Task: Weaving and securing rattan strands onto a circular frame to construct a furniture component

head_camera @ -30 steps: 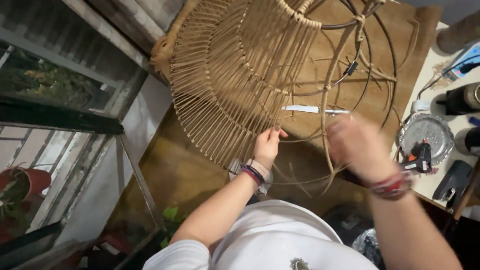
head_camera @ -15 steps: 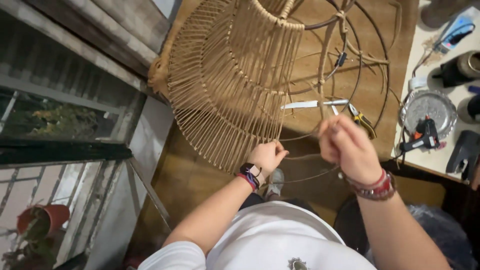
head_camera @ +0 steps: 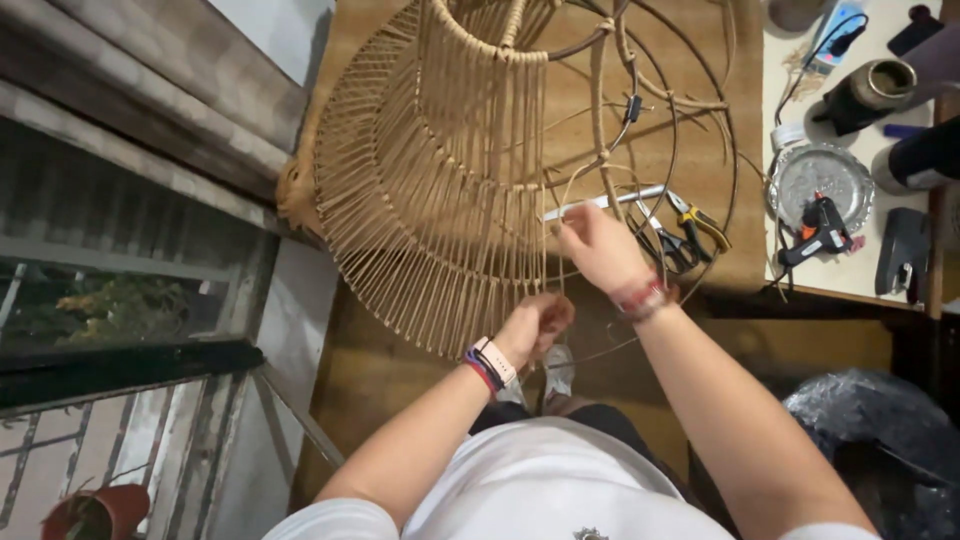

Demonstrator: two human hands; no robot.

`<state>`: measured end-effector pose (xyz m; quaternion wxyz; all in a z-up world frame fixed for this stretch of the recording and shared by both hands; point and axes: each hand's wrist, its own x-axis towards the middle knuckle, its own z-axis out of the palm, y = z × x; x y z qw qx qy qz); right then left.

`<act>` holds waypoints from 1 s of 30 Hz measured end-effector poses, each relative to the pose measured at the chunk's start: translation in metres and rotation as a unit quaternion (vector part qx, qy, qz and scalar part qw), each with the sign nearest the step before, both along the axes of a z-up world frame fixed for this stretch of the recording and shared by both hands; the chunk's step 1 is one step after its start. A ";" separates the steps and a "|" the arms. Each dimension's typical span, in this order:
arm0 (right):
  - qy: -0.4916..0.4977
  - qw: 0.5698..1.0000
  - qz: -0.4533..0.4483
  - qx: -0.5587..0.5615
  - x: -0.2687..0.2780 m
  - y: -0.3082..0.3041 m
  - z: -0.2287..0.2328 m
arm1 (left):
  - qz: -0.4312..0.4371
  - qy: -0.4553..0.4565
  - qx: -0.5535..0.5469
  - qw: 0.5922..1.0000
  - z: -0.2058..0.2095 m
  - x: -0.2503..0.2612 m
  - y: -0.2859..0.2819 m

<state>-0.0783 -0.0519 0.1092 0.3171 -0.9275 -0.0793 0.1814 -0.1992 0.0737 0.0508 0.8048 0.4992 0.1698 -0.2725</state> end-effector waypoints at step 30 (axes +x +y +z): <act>0.124 0.884 0.396 -0.216 -0.078 -0.122 -0.105 | 0.044 0.021 0.003 0.999 -0.002 -0.008 -0.014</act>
